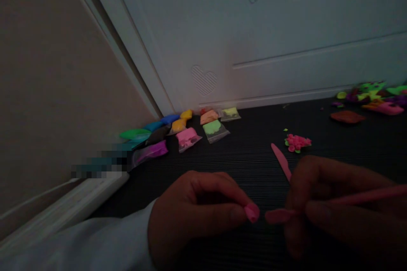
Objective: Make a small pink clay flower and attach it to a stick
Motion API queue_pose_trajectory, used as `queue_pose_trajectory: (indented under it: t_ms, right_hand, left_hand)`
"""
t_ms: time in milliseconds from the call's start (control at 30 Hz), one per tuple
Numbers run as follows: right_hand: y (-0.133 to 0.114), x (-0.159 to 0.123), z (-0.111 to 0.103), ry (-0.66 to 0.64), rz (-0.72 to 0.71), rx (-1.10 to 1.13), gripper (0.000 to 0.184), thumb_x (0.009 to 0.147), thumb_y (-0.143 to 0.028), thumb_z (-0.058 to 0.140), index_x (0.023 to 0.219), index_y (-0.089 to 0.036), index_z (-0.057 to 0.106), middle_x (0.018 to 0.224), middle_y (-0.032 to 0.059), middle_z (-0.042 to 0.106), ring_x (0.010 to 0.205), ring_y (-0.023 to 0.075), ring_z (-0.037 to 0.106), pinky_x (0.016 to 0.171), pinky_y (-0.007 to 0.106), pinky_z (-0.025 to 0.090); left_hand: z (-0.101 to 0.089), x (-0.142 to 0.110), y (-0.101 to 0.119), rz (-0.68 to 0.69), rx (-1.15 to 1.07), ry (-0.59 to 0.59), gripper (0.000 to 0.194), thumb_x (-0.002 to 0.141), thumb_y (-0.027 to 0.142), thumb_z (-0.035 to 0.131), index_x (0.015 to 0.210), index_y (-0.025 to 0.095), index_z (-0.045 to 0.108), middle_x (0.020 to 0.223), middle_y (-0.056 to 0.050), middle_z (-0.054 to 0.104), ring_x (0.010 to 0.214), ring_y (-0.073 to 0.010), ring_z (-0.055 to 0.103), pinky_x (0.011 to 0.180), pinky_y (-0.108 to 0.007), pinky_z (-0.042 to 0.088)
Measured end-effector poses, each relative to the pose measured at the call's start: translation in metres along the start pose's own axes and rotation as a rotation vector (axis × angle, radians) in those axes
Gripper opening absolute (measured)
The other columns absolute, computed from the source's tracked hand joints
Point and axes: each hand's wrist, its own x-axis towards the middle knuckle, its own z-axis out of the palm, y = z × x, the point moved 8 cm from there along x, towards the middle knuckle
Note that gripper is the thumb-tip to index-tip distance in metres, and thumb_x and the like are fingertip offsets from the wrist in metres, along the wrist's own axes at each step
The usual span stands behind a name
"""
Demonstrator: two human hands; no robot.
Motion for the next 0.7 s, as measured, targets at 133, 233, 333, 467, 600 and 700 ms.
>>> queue_pose_trajectory:
  t_ms: [133,233,333,467,600,700]
  right_hand:
    - [0.0085,0.0061,0.0016,-0.124,-0.037,-0.024,0.017,0.064,-0.037,0.057,0.068,-0.020,0.057,0.057,0.0024,0.063,0.045,0.0113,0.054,0.034,0.015,0.036]
    - [0.0054,0.0062,0.0009,-0.123,-0.047,-0.009,0.015,0.065,-0.034,0.056,0.069,-0.020,0.057,0.059,0.0022,0.063,0.047,0.0117,0.055,0.035,0.016,0.038]
    - [0.0027,0.0059,0.0041,-0.139,-0.033,-0.009,0.013,0.066,-0.033,0.056,0.070,-0.021,0.057,0.062,0.0025,0.064,0.048,0.0116,0.055,0.035,0.016,0.038]
    - [0.0039,0.0048,0.0055,-0.088,-0.010,-0.039,0.016,0.064,-0.036,0.056,0.067,-0.020,0.056,0.058,0.0025,0.063,0.048,0.0118,0.055,0.036,0.016,0.037]
    - [0.0048,0.0043,-0.0005,0.023,-0.019,-0.021,0.016,0.063,-0.035,0.057,0.063,-0.019,0.056,0.052,0.0016,0.061,0.042,0.0091,0.051,0.032,0.014,0.033]
    - [0.0065,0.0063,0.0053,-0.095,-0.004,-0.017,0.017,0.062,-0.036,0.058,0.064,-0.019,0.056,0.055,0.0025,0.062,0.045,0.0108,0.053,0.033,0.015,0.036]
  left_hand:
    - [-0.0005,-0.0001,-0.0009,-0.014,0.060,0.013,0.006,0.064,0.016,0.060,0.065,0.018,0.065,0.066,0.002,0.055,0.062,-0.0092,0.048,0.056,-0.021,0.034]
    - [0.0003,-0.0008,0.0000,-0.020,0.076,0.009,0.006,0.064,0.016,0.060,0.066,0.019,0.065,0.067,0.002,0.055,0.063,-0.0094,0.048,0.057,-0.021,0.034]
    - [0.0003,-0.0015,0.0005,-0.016,0.093,0.014,0.006,0.064,0.017,0.060,0.066,0.019,0.065,0.067,0.001,0.054,0.062,-0.0094,0.048,0.056,-0.021,0.034]
    - [0.0010,-0.0014,0.0001,-0.015,0.099,0.008,0.006,0.064,0.020,0.061,0.066,0.019,0.065,0.066,0.001,0.054,0.062,-0.0101,0.047,0.055,-0.022,0.034]
    - [0.0022,0.0004,0.0010,-0.024,0.095,-0.024,0.006,0.064,0.020,0.060,0.066,0.019,0.066,0.066,0.001,0.054,0.062,-0.0097,0.047,0.055,-0.021,0.033]
    - [0.0028,0.0008,0.0020,-0.021,0.083,-0.046,0.006,0.064,0.020,0.060,0.066,0.020,0.066,0.066,0.001,0.053,0.062,-0.0095,0.047,0.055,-0.021,0.033]
